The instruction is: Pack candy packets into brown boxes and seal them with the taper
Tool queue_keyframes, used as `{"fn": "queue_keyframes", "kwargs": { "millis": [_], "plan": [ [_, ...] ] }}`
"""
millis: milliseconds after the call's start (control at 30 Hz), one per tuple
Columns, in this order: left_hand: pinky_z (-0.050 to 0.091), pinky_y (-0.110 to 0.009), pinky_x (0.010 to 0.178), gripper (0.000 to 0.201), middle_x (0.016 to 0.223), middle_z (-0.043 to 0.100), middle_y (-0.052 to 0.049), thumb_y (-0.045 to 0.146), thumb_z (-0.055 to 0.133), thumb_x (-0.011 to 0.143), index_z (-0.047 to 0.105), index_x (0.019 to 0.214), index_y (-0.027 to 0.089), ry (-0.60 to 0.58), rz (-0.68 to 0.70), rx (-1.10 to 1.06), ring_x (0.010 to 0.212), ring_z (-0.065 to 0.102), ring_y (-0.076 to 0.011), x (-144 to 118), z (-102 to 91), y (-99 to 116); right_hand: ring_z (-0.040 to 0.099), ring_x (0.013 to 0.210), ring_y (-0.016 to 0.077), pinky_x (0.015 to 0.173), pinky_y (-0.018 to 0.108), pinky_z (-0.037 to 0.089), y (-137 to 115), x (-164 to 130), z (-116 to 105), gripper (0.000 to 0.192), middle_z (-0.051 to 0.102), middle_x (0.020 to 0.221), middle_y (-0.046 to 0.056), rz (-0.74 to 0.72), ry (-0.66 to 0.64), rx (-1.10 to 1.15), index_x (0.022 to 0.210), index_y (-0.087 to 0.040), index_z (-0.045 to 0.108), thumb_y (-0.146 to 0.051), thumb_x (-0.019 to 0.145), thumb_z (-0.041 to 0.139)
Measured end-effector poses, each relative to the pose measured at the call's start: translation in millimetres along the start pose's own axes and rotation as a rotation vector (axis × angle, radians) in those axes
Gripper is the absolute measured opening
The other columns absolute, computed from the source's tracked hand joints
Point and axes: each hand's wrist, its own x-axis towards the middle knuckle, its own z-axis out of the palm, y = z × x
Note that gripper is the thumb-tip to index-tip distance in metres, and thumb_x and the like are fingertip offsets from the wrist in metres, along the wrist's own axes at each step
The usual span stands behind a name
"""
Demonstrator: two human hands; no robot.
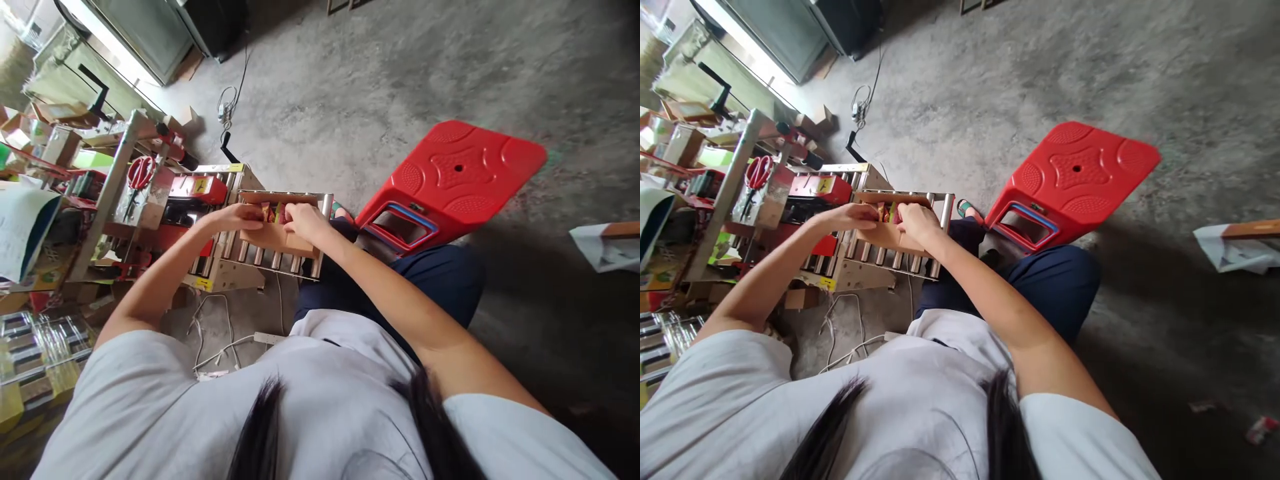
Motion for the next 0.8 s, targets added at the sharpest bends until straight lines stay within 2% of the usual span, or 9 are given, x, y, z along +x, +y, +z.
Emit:
{"fn": "queue_keyframes", "kwargs": {
  "millis": [100, 167, 233, 300, 467, 567, 700, 733, 800],
  "plan": [
    [0.045, -0.046, 0.108, 0.044, 0.130, 0.060, -0.019, 0.019, 0.060, 0.082, 0.058, 0.125, 0.010, 0.477, -0.029, 0.249, 0.124, 0.056, -0.0293, -18, 34.7, 15, 0.065, 0.099, 0.0258, 0.081, 0.035, 0.047, -4, -11, 19, 0.029, 0.064, 0.123, 0.015, -0.023, 0.171, -0.081, 0.124, -0.014, 0.060, -0.022, 0.097, 0.054],
    [0.031, -0.051, 0.119, 0.048, 0.142, 0.054, -0.016, 0.016, 0.051, 0.087, 0.053, 0.135, 0.015, 0.628, 0.029, 0.338, 0.138, 0.045, -0.0278, -25, 57.8, 22, 0.058, 0.117, 0.0283, 0.096, 0.041, 0.043, -4, -19, 29, 0.035, 0.056, 0.139, 0.016, -0.145, 0.258, -0.140, 0.131, -0.016, 0.057, -0.018, 0.100, 0.041],
    [0.026, -0.050, 0.123, 0.054, 0.149, 0.050, -0.011, 0.010, 0.039, 0.088, 0.048, 0.140, 0.019, 0.563, 0.103, 0.339, 0.142, 0.042, -0.0224, -26, 72.0, 24, 0.047, 0.131, 0.0287, 0.107, 0.045, 0.036, -2, -20, 32, 0.041, 0.049, 0.149, 0.013, -0.263, 0.268, -0.158, 0.136, -0.018, 0.055, -0.016, 0.101, 0.033],
    [0.026, -0.048, 0.124, 0.062, 0.152, 0.047, -0.010, 0.006, 0.036, 0.083, 0.046, 0.143, 0.018, 0.445, 0.133, 0.315, 0.143, 0.041, -0.0196, -21, 75.5, 20, 0.047, 0.131, 0.0289, 0.108, 0.047, 0.033, 0, -15, 30, 0.043, 0.050, 0.150, 0.012, -0.277, 0.192, -0.153, 0.137, -0.017, 0.055, -0.017, 0.101, 0.032],
    [0.023, -0.050, 0.124, 0.057, 0.138, 0.060, -0.013, 0.011, 0.042, 0.077, 0.058, 0.131, 0.013, 0.287, 0.153, 0.367, 0.132, 0.053, -0.0244, 0, 58.0, 15, 0.056, 0.115, 0.0312, 0.103, 0.049, 0.035, 0, 1, 21, 0.038, 0.066, 0.127, 0.014, -0.230, -0.012, -0.180, 0.120, -0.014, 0.068, -0.017, 0.095, 0.039],
    [0.027, -0.051, 0.121, 0.046, 0.122, 0.068, -0.014, 0.013, 0.042, 0.078, 0.066, 0.117, 0.013, 0.285, 0.175, 0.430, 0.119, 0.060, -0.0264, 9, 50.5, 18, 0.051, 0.123, 0.0312, 0.105, 0.048, 0.035, 0, -7, 25, 0.040, 0.062, 0.134, 0.015, -0.225, 0.140, -0.147, 0.123, -0.014, 0.067, -0.020, 0.097, 0.036],
    [0.036, -0.045, 0.115, 0.037, 0.111, 0.070, -0.014, 0.015, 0.041, 0.081, 0.067, 0.108, 0.013, 0.366, 0.186, 0.454, 0.112, 0.061, -0.0267, 15, 56.4, 17, 0.025, 0.146, 0.0330, 0.115, 0.057, 0.022, -1, -25, 31, 0.057, 0.037, 0.158, 0.015, -0.176, 0.451, -0.149, 0.156, -0.019, 0.034, -0.023, 0.099, 0.036],
    [0.036, -0.045, 0.114, 0.037, 0.110, 0.069, -0.014, 0.015, 0.041, 0.081, 0.066, 0.108, 0.013, 0.395, 0.180, 0.443, 0.111, 0.060, -0.0265, 14, 60.3, 16, 0.022, 0.147, 0.0340, 0.116, 0.060, 0.018, -1, -27, 31, 0.061, 0.035, 0.158, 0.016, -0.165, 0.476, -0.157, 0.158, -0.017, 0.027, -0.024, 0.098, 0.038],
    [0.037, -0.045, 0.113, 0.036, 0.111, 0.068, -0.013, 0.015, 0.040, 0.083, 0.064, 0.109, 0.015, 0.473, 0.152, 0.414, 0.112, 0.059, -0.0261, 10, 70.1, 13, 0.030, 0.141, 0.0351, 0.118, 0.059, 0.014, -1, -29, 31, 0.064, 0.042, 0.152, 0.019, -0.162, 0.479, -0.158, 0.158, -0.012, 0.027, -0.025, 0.097, 0.041]
  ]
}}
